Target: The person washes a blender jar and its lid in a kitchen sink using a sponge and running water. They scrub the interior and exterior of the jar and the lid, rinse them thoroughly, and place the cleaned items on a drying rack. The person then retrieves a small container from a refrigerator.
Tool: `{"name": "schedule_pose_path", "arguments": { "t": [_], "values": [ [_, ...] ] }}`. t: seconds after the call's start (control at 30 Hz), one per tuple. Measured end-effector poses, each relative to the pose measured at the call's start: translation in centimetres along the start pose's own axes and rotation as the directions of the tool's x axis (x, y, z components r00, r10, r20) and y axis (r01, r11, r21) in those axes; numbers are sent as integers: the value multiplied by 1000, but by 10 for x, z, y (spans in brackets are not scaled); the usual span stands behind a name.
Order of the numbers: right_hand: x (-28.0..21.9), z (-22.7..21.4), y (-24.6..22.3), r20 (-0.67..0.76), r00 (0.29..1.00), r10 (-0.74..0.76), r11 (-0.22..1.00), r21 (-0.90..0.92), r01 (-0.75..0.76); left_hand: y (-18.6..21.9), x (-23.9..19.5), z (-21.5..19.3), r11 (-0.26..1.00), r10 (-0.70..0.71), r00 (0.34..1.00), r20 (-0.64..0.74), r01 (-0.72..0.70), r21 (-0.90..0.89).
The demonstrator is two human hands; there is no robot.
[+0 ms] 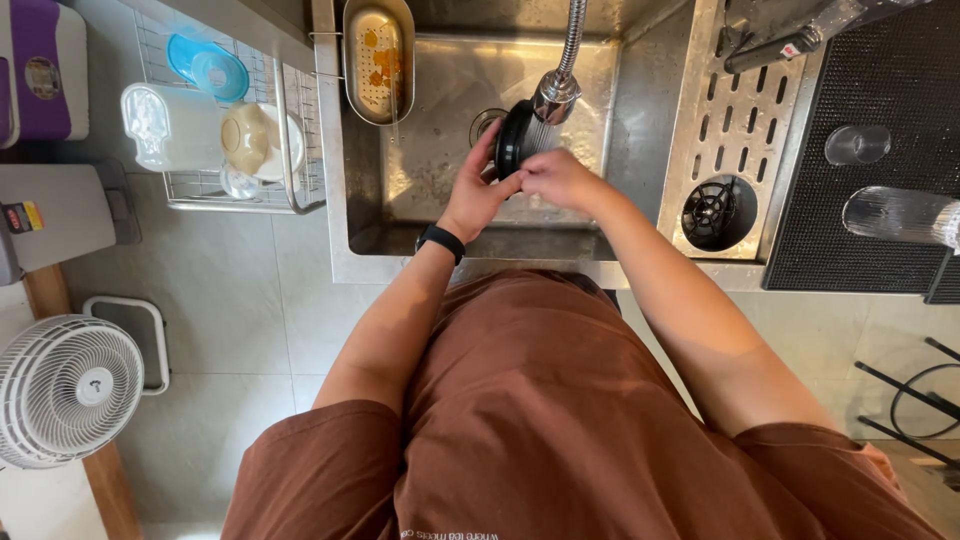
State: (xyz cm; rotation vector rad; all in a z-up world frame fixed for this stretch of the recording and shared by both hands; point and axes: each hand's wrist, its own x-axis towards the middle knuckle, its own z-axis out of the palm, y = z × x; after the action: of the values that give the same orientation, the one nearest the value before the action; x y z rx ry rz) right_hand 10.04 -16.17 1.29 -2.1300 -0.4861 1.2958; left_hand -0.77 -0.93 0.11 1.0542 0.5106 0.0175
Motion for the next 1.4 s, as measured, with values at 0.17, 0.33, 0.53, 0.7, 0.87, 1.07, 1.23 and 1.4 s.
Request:
{"name": "schedule_pose_path", "arguments": {
  "t": [0.17, 0.33, 0.53, 0.7, 0.87, 1.07, 1.23, 1.4],
  "values": [
    [-18, -11, -27, 52, 986, 159, 569, 811, -134, -6, -5, 3, 957, 175, 985, -8, -168, 238],
    [-23, -11, -60, -124, 961, 247, 485, 875, -12, -7, -9, 0, 941, 167, 985, 50, -174, 290],
    [4, 7, -37, -236, 934, 269, 663, 748, -2, -24, 8, 10, 928, 183, 981, 72, -196, 317],
    [-2, 5, -21, -391, 895, 217, 912, 408, -43, 32, 6, 45, 958, -287, 948, 133, 286, 33],
    [11, 23, 36, -493, 824, -279, 955, -230, 186, -35, 49, 33, 820, -513, 858, -5, 489, -297],
    [-33, -16, 12, -463, 797, -387, 921, -157, 355, -28, 41, 42, 660, -643, 766, 2, 555, -507],
    [-48, -57, -15, -496, 868, -14, 882, 403, 244, -11, 6, 5, 700, -632, 762, -140, 483, -526],
    [-22, -94, -43, -350, 906, 238, 353, 900, 255, 30, -34, -33, 930, -263, 917, -300, 324, 173]
  ]
}}
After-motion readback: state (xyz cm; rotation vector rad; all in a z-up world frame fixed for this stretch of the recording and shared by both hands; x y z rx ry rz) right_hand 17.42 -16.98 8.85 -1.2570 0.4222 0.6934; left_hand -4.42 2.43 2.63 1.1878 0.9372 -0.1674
